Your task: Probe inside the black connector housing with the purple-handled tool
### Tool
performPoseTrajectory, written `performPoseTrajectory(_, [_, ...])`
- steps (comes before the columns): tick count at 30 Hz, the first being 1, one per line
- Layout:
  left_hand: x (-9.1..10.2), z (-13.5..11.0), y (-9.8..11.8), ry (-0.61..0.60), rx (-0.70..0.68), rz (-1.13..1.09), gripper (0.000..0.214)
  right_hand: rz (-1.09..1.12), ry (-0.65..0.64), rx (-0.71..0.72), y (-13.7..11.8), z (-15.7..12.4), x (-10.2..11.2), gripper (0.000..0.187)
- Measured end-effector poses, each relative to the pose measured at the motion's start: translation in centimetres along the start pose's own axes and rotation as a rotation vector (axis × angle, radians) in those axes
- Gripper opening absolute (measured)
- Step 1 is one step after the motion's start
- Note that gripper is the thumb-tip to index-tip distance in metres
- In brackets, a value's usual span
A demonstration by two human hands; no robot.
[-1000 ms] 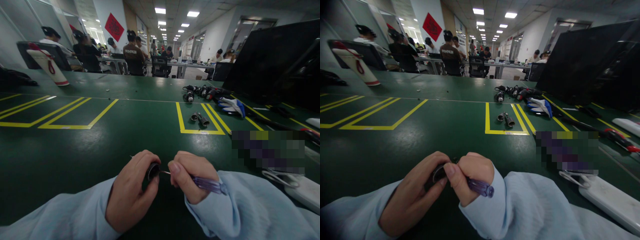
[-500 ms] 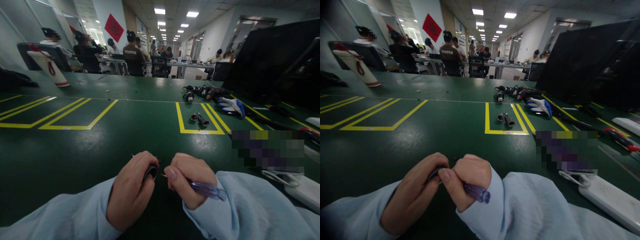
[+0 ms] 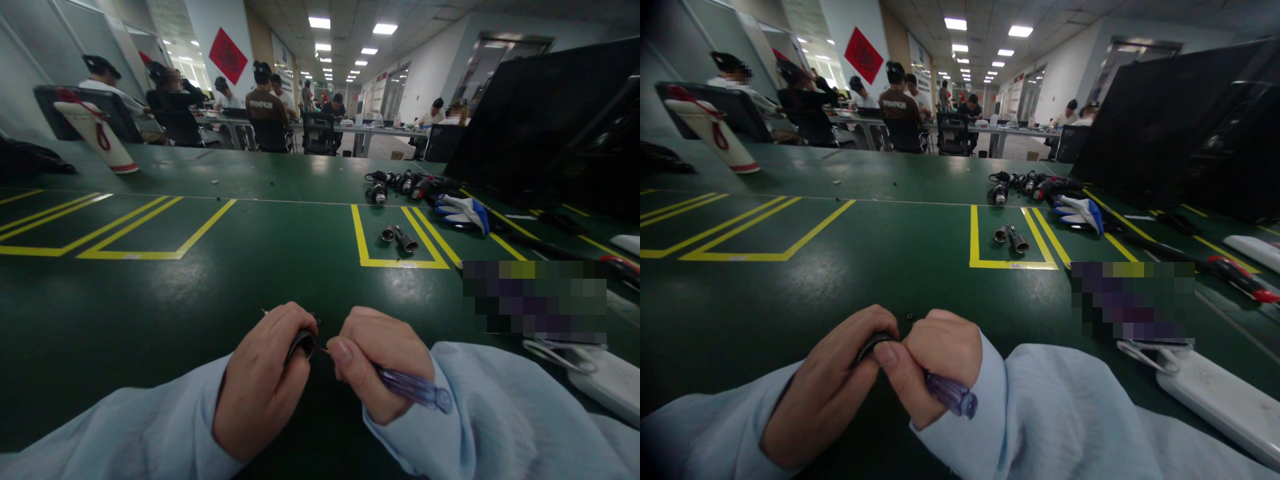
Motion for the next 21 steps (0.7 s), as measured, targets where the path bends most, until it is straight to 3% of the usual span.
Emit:
performPoseTrajectory(7, [-0.08, 0.05, -0.09, -0.013, 0.007, -0.028, 0.02, -0.019, -0.047, 0.01, 0.06, -0.08, -0.45, 0.031])
performPoseTrajectory(13, [-0.01, -0.13, -0.16, -0.008, 0.009, -0.039, 0.02, -0.005, 0.027, 0.05, -0.39, -0.09, 0.13, 0.032])
performPoseTrajectory(21, [-0.17, -0.28, 0.02, -0.018, 0.007, -0.056, 0.019, 0.017, 0.018, 0.021, -0.05, -0.15, 0.1, 0.032])
Point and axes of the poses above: each hand's wrist, its own z-axis towards the middle knuckle, its own x-axis out of the back of the hand, y = z × x, the point moved 10 cm from there along z, towards the middle knuckle, and after that the axes turned 2 degrees about -z, right-handed, at the moved point
